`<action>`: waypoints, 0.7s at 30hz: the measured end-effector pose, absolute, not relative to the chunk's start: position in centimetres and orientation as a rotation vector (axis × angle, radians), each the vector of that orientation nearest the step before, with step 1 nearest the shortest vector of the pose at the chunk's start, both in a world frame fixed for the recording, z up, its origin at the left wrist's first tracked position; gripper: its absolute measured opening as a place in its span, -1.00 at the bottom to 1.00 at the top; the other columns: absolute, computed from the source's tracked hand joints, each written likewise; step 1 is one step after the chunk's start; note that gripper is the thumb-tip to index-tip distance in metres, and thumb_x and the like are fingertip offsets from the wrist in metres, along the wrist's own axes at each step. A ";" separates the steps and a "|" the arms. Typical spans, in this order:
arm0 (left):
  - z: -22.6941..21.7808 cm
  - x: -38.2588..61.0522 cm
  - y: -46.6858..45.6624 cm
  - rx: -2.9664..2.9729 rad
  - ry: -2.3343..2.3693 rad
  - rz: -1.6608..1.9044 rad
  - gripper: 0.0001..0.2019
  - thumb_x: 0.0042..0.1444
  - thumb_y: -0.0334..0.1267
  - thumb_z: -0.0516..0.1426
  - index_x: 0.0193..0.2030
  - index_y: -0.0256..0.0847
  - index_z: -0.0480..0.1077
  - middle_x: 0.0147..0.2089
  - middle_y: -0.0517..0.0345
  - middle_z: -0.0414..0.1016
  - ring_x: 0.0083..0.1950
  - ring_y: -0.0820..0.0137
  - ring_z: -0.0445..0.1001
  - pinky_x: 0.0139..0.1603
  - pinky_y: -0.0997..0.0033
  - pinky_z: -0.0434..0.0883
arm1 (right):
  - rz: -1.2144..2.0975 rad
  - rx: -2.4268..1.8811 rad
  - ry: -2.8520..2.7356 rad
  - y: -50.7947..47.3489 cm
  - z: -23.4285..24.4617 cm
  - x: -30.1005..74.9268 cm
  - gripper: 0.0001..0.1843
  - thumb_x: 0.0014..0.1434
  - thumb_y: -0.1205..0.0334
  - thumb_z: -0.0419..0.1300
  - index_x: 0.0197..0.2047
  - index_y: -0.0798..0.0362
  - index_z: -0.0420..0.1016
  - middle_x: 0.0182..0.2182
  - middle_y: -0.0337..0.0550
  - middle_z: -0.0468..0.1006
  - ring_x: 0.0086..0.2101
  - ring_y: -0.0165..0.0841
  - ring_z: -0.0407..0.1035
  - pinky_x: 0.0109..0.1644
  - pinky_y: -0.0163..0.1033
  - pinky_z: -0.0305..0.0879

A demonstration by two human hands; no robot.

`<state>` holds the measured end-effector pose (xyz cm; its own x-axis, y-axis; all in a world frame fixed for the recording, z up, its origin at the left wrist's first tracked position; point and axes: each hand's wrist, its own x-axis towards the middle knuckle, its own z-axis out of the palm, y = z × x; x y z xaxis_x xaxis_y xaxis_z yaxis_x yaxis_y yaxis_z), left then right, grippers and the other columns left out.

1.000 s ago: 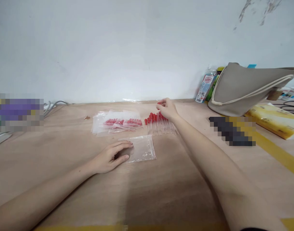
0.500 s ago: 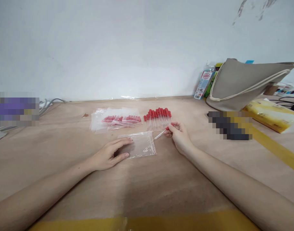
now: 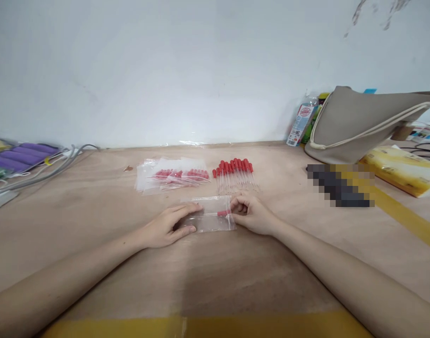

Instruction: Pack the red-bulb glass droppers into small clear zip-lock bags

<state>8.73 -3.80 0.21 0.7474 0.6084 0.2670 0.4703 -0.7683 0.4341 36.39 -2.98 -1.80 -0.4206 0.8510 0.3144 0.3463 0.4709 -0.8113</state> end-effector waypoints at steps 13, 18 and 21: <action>-0.2 8.6 -3.5 2.602 0.794 0.592 -0.63 0.21 -0.18 0.07 0.14 -0.18 0.31 0.17 -0.03 0.34 0.20 0.25 0.31 0.20 0.16 0.27 | 0.914 -1.169 -2.023 -0.9 -0.2 37.5 -0.69 0.06 0.00 0.15 -0.39 0.10 0.49 -0.52 -0.21 0.43 -0.50 -0.44 0.27 -0.42 -0.31 0.21; -0.2 8.6 -3.3 2.601 0.790 0.569 -0.64 0.23 -0.19 0.05 0.14 -0.19 0.33 0.19 -0.03 0.33 0.22 0.26 0.29 0.23 0.15 0.26 | 0.186 -1.446 -1.990 4.0 1.6 37.1 -0.84 0.02 0.18 0.18 -0.44 0.10 0.50 -0.47 -0.14 0.44 -0.39 -0.35 0.31 -0.28 -0.24 0.21; -0.2 8.5 -3.4 2.609 0.796 0.528 -0.66 0.27 -0.21 -0.01 0.15 -0.19 0.33 0.21 -0.01 0.31 0.24 0.27 0.27 0.26 0.14 0.22 | -0.091 -1.589 -2.003 7.4 2.3 35.6 -0.71 0.11 0.08 0.12 -0.22 0.04 0.56 -0.22 -0.03 0.46 -0.19 -0.24 0.32 -0.08 -0.11 0.16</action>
